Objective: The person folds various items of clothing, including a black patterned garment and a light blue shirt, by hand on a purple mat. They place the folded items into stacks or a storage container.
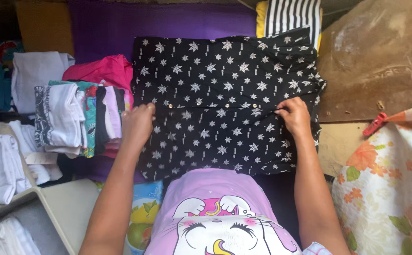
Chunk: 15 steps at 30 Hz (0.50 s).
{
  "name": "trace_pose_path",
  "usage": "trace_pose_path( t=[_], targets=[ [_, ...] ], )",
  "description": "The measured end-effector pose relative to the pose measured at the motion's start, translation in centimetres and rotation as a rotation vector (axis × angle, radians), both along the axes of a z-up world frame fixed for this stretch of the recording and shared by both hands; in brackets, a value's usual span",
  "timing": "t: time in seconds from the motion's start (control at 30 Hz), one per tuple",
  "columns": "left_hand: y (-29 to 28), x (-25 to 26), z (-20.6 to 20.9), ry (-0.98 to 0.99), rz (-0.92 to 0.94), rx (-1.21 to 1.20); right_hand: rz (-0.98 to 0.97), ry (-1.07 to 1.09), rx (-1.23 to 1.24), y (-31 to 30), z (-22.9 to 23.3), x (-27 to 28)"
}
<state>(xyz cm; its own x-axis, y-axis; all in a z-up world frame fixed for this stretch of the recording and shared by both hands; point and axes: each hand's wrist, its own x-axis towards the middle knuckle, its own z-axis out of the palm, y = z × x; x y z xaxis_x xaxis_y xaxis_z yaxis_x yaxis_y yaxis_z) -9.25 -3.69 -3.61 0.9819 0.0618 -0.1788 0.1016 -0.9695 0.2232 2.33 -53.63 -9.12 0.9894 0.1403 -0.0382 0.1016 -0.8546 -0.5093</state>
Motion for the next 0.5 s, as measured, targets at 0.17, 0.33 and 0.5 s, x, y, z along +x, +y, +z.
trace_pose_path(
  t=[0.17,0.33,0.5],
  targets=[
    [0.3,0.8,-4.1,-0.211,-0.064,0.120,0.013,-0.024,-0.112,1.8,1.3,-0.2],
    [0.5,0.3,-5.9,-0.322,0.035,-0.047,0.069,-0.242,-0.302,5.6,4.8,-1.2],
    [0.5,1.1,-5.9,-0.309,-0.023,-0.042,0.431,-0.122,-0.125,14.3,3.9,-1.8]
  ],
)
